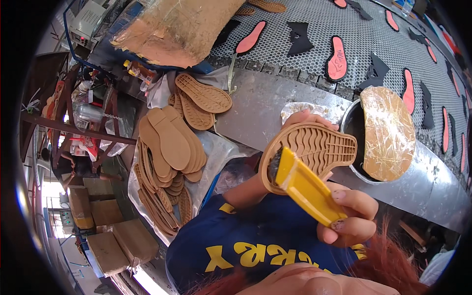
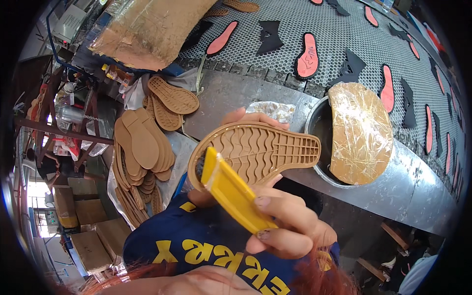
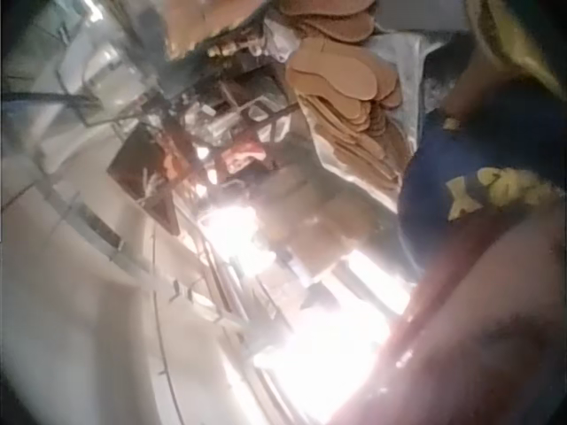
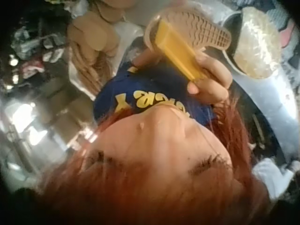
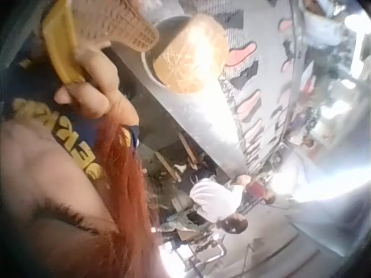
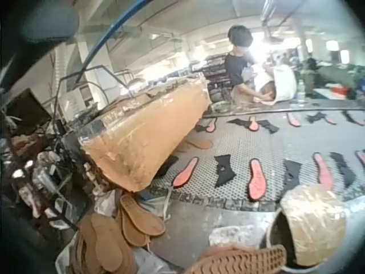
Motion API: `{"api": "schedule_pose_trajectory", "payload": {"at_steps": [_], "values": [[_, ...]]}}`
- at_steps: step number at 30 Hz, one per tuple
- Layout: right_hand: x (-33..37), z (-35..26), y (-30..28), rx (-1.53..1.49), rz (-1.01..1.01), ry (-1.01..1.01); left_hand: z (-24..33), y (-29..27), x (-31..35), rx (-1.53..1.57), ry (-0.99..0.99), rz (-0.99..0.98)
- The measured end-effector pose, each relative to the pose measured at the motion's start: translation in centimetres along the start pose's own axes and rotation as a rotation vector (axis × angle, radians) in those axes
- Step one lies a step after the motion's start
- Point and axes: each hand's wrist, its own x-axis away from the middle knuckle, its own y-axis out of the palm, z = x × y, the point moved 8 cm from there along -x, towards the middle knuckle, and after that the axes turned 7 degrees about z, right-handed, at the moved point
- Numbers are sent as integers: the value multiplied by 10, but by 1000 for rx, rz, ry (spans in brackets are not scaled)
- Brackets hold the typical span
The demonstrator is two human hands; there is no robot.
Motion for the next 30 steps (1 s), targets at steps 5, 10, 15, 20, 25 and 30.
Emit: {"api": "schedule_pose_trajectory", "payload": {"at_steps": [5, 10, 15, 20, 25, 30], "values": [[-2, 3, -11, -15, 21, 94, 8, -25, -11, -208, 47, -199], [-3, 10, -17, 228, -4, 170, 23, -6, -2, -722, 468, -260], [-9, 22, -21, 319, 60, 186, 29, 11, 11, -1003, 689, -348], [-21, 32, -17, 323, 71, 93, 37, -23, 5, -762, 464, -349], [-28, 30, -9, 444, 36, -74, 24, -30, 9, -703, 389, -251], [-25, 36, -12, 428, 132, -74, 19, -35, 1, -811, 326, -377]]}}
